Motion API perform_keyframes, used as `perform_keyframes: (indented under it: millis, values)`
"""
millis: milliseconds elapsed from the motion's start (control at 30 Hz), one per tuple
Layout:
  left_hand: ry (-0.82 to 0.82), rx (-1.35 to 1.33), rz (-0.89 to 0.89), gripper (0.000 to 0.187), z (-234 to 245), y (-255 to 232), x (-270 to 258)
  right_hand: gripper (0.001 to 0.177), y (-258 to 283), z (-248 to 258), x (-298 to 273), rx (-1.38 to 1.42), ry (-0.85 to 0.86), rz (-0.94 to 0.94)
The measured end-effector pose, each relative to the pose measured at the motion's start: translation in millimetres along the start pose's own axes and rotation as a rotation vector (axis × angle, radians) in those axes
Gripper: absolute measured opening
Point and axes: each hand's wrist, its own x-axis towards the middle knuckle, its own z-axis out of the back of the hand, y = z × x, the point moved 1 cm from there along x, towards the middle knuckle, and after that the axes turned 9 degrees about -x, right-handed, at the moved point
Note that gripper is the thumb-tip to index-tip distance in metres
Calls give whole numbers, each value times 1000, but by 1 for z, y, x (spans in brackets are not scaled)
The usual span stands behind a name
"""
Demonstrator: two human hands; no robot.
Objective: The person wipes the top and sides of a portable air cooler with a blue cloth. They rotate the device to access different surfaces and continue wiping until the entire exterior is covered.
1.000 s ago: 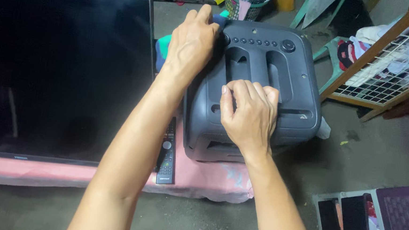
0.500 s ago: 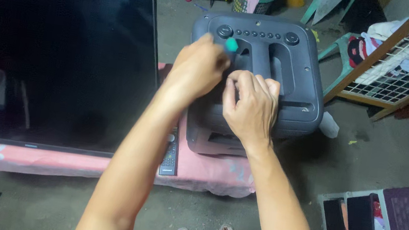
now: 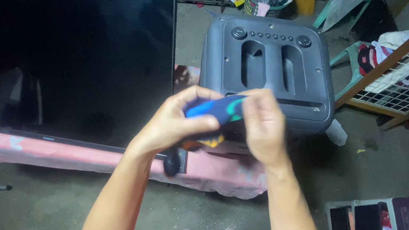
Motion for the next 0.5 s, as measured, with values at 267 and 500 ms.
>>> perform_keyframes:
  millis: [267,500]
  values:
    - [136,181,261,30,21,25,-19,9,-12,16,-27,499,-143,-366]
    - [-11,331,33,21,56,41,-29,17,0,13,-49,929,-346,-633]
